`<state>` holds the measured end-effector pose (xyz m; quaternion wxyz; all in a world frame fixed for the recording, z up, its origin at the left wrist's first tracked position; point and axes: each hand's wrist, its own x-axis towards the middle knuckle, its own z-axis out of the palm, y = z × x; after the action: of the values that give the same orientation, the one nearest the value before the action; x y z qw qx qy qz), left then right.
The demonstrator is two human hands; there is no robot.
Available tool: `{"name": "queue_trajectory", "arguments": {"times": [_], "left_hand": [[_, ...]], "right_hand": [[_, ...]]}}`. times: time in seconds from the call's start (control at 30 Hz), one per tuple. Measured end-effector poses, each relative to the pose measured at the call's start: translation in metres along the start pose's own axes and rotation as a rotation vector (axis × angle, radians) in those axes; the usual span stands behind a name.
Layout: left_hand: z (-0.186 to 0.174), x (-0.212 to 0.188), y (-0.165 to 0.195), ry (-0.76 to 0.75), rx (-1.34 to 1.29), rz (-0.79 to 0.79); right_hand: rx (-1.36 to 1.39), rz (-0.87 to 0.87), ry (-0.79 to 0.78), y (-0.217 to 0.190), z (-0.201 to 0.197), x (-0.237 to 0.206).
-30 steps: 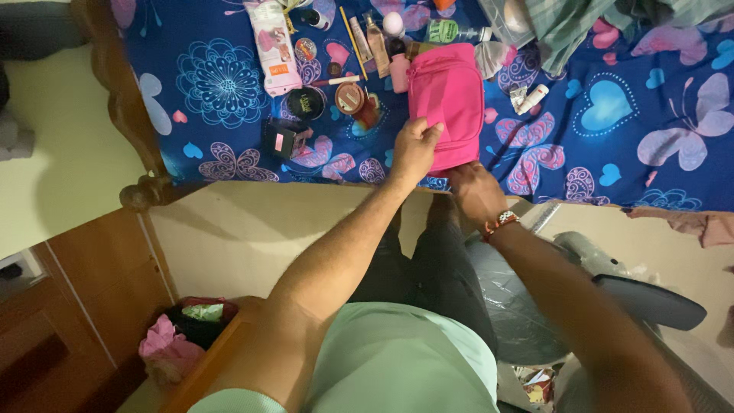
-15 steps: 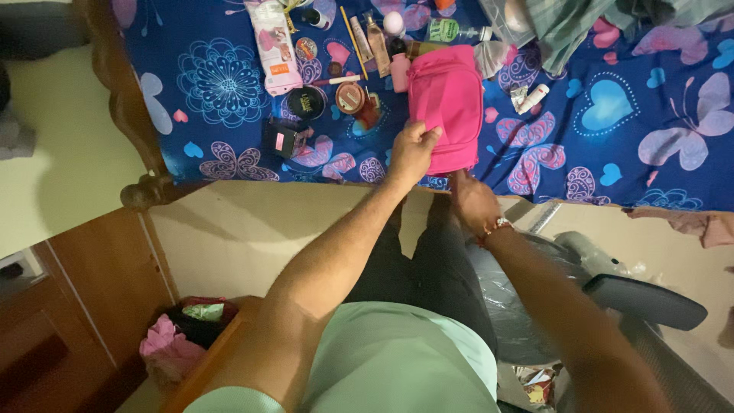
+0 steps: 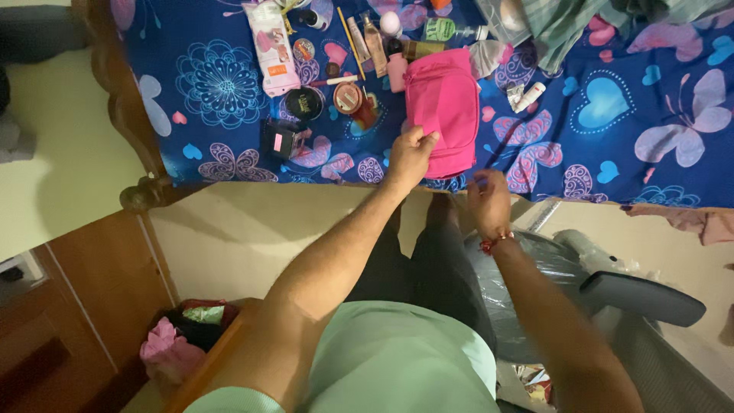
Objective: The person sits on a bed covered with cosmetic bottles and containers, wipes several bottles with a cloth, and packs items into a pink pouch. They carry the pouch and bottles to a wardrobe shelf and place the items on the shelf, returning to the bed to pick up more items.
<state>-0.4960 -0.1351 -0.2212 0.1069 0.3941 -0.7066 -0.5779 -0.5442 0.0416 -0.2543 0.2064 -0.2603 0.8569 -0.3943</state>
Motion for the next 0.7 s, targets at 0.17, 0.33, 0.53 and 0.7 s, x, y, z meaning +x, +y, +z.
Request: {"name": "queue_trajectory", "arguments": {"times": [0.17, 0.33, 0.53, 0.7], "left_hand": [[0.003, -0.004, 0.000, -0.029, 0.000, -0.009], [0.004, -0.008, 0.002, -0.038, -0.038, -0.072], [0.001, -0.005, 0.003, -0.011, -0.030, -0.041], [0.005, -0.010, -0.006, -0.003, 0.034, 0.005]], "right_hand": [[0.117, 0.244, -0.135, -0.009, 0.008, -0.001], [0.109, 0.330, -0.102, -0.034, 0.017, -0.003], [-0.285, -0.176, -0.144, -0.054, 0.012, -0.008], [-0.606, 0.044, -0.621, -0.047, 0.020, 0.010]]}}
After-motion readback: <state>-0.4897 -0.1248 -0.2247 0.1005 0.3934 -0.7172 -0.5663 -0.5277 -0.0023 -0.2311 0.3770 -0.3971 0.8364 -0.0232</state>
